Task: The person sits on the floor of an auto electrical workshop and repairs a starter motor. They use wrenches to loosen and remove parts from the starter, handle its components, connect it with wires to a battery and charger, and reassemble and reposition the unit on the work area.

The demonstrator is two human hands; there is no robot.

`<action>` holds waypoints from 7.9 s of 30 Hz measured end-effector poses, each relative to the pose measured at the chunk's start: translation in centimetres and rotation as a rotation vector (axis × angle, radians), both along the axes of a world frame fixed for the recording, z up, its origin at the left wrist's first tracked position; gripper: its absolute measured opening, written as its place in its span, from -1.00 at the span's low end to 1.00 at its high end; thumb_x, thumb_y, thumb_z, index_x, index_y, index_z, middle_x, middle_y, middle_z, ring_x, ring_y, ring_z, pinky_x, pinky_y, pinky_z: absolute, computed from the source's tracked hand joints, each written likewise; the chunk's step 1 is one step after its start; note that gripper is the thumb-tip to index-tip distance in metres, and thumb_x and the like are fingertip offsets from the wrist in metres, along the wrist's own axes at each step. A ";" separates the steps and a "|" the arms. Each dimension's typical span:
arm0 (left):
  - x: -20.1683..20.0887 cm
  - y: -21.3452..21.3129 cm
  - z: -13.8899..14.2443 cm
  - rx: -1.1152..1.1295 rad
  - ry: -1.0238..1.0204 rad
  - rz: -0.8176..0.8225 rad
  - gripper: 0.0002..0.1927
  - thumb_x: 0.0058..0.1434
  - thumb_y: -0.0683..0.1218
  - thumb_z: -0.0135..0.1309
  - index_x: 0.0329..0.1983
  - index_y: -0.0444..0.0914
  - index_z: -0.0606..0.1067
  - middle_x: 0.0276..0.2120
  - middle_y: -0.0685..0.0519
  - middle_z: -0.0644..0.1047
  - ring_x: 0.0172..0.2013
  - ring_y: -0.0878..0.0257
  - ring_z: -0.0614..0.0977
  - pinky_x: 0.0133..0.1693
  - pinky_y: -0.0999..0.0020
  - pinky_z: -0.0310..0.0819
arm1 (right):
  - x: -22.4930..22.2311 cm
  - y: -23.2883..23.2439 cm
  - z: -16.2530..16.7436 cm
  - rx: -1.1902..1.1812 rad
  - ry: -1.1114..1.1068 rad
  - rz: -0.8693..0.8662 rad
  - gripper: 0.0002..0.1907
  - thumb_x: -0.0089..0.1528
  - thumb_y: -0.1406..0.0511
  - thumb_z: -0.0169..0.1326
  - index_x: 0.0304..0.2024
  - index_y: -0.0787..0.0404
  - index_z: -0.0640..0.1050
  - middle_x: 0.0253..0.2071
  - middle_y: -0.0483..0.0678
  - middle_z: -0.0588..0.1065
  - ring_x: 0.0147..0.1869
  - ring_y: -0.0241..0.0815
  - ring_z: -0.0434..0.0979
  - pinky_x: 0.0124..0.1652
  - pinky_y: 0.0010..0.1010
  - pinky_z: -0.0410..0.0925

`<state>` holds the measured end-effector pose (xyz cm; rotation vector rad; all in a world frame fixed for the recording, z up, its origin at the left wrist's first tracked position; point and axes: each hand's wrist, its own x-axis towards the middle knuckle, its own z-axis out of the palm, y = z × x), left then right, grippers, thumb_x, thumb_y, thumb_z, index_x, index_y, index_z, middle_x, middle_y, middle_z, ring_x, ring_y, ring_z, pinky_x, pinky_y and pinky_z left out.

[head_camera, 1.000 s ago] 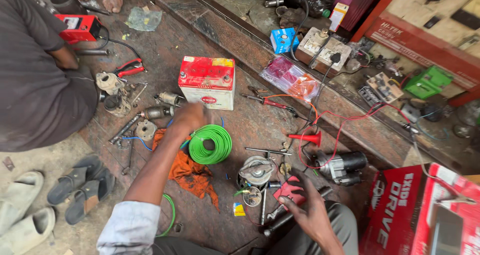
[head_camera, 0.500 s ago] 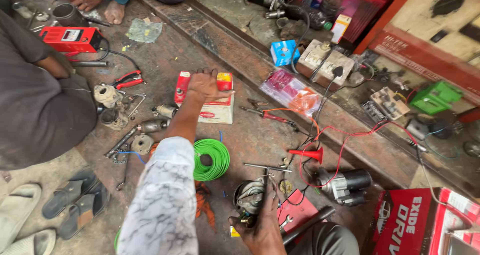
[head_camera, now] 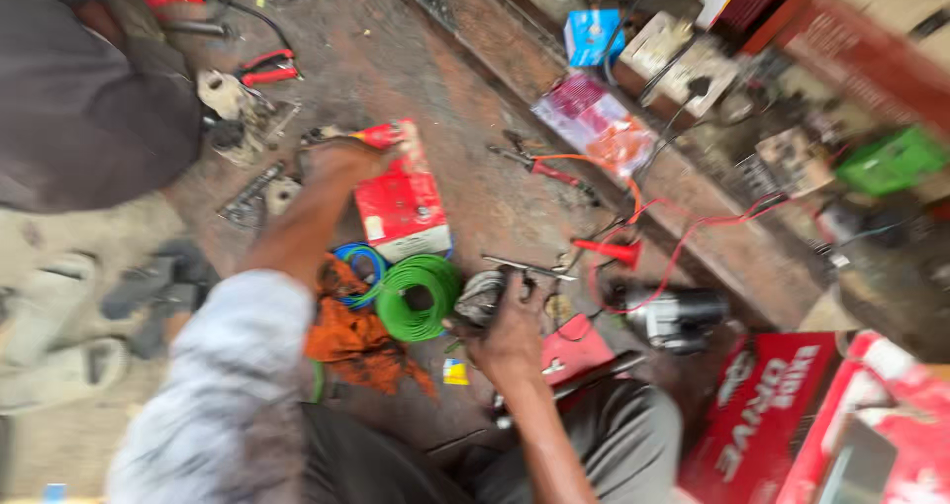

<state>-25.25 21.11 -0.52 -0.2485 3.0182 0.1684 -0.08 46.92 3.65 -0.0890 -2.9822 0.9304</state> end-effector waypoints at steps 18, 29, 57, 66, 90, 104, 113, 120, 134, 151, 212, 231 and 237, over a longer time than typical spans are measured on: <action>31.3 7.1 -8.7 -0.103 -0.651 -0.245 0.01 0.06 0.30 0.30 0.40 -0.28 0.15 0.38 -0.11 0.20 0.40 -0.01 0.19 0.36 -0.28 -0.11 | 1.8 -0.8 -0.6 -0.065 0.038 -0.079 -0.15 -0.15 0.11 0.51 0.07 0.28 0.40 -0.10 0.33 0.55 0.00 0.33 0.58 -0.04 0.02 0.44; 20.4 -5.3 2.7 0.438 0.531 -0.045 -0.18 0.14 0.20 0.23 0.31 -0.39 0.34 0.21 -0.42 0.42 0.04 -0.29 0.55 0.04 -0.08 0.46 | 5.9 3.2 -2.7 -0.826 0.229 -0.237 -0.24 -0.09 0.38 0.45 0.12 0.39 0.43 -0.09 0.00 0.57 -0.07 -0.18 0.58 -0.05 -0.36 0.47; 28.7 8.1 2.0 1.871 0.218 -0.549 0.05 -0.10 0.01 0.47 0.45 -0.30 0.25 0.30 -0.10 0.43 0.31 0.04 0.42 0.34 0.08 0.23 | 9.6 0.4 0.4 -2.398 -0.579 -0.210 -0.42 0.28 -0.09 0.13 0.14 0.16 0.50 0.07 0.06 0.57 0.07 0.07 0.59 -0.01 -0.06 0.47; 29.6 4.6 5.8 2.252 0.260 0.419 -0.32 0.05 0.11 0.31 0.19 -0.31 0.46 -0.01 -0.06 0.62 -0.05 0.06 0.67 0.05 0.07 0.56 | 6.1 2.2 2.3 -1.040 0.023 0.540 -0.16 0.36 -0.12 -0.05 0.50 0.25 0.17 0.46 0.06 0.30 0.53 -0.09 0.26 0.42 -0.27 0.09; 10.2 2.5 6.0 0.927 0.083 0.216 -0.38 -0.16 0.30 0.37 -0.13 -0.18 0.70 -0.14 -0.08 0.70 -0.06 0.10 0.71 0.02 0.20 0.52 | -11.5 -2.4 -8.7 -1.027 -0.194 0.144 -0.32 0.34 0.13 0.17 0.32 0.49 0.32 0.25 0.07 0.47 0.33 -0.14 0.47 0.27 -0.38 0.28; 9.9 3.3 6.5 0.981 0.089 0.108 -0.41 -0.26 0.11 0.49 -0.16 -0.24 0.66 -0.20 -0.04 0.69 -0.19 0.20 0.71 -0.09 0.26 0.57 | -10.8 -1.4 -7.1 -1.051 -0.279 0.277 -0.41 0.23 0.20 0.22 0.23 0.38 0.46 0.11 0.03 0.56 0.14 -0.16 0.56 0.14 -0.30 0.44; 9.7 3.4 5.0 0.919 0.106 0.034 -0.40 -0.21 0.17 0.47 -0.16 -0.25 0.67 -0.18 -0.08 0.70 -0.17 0.12 0.74 -0.09 0.22 0.57 | -10.6 0.2 -8.5 -0.813 -0.109 0.299 -0.49 0.30 0.28 0.21 0.26 0.31 0.45 -0.04 0.06 0.60 0.01 -0.16 0.58 0.01 -0.33 0.48; 9.5 3.4 5.2 0.805 0.175 0.049 -0.33 -0.24 0.19 0.54 -0.18 -0.33 0.65 -0.19 -0.13 0.67 -0.19 0.10 0.71 -0.07 0.22 0.54 | -7.4 13.7 -14.6 -0.299 0.188 0.019 -0.76 0.16 0.41 0.22 -0.11 0.30 0.62 -0.18 0.08 0.65 -0.14 -0.10 0.69 -0.11 -0.27 0.52; 10.0 3.6 6.0 0.822 0.158 0.105 -0.31 -0.25 0.18 0.53 -0.13 -0.31 0.64 -0.14 -0.13 0.67 -0.12 0.07 0.72 -0.02 0.22 0.57 | 1.9 14.0 -20.8 0.786 -0.054 1.249 -0.47 0.16 0.41 -0.05 0.22 0.26 0.45 -0.33 0.10 0.57 -0.19 0.11 0.65 -0.18 -0.08 0.48; 9.8 3.2 5.8 0.842 0.168 0.097 -0.32 -0.30 0.23 0.50 -0.18 -0.28 0.68 -0.13 -0.16 0.67 -0.09 0.05 0.72 0.01 0.22 0.56 | -3.8 1.4 0.4 -0.052 0.465 0.710 -0.77 0.25 0.33 0.12 -0.04 0.19 0.60 -0.08 -0.01 0.60 -0.04 0.03 0.59 0.00 -0.19 0.37; 9.5 3.2 5.2 0.813 0.194 0.123 -0.29 -0.33 0.22 0.54 -0.23 -0.35 0.65 -0.18 -0.19 0.66 -0.14 0.03 0.71 -0.03 0.18 0.56 | -6.7 -0.8 -0.5 0.055 0.351 0.663 -0.84 0.18 0.32 0.16 -0.19 0.19 0.63 -0.26 0.03 0.58 -0.11 0.14 0.58 -0.15 -0.04 0.41; 9.6 3.6 5.4 0.819 0.169 0.130 -0.29 -0.30 0.20 0.52 -0.22 -0.39 0.63 -0.21 -0.21 0.66 -0.19 0.04 0.72 -0.09 0.18 0.60 | -7.0 -0.4 -0.5 0.038 0.317 0.668 -0.82 0.16 0.33 0.16 -0.18 0.20 0.64 -0.26 0.06 0.60 -0.10 0.15 0.59 -0.12 -0.04 0.42; 9.7 3.6 5.4 0.805 0.180 0.106 -0.24 -0.31 0.21 0.51 -0.17 -0.41 0.61 -0.18 -0.24 0.66 -0.17 0.02 0.72 -0.08 0.18 0.59 | -6.8 -1.0 -0.8 0.060 0.225 0.574 -0.83 0.18 0.27 0.18 -0.19 0.15 0.64 -0.28 0.07 0.60 -0.13 0.17 0.59 -0.17 -0.01 0.41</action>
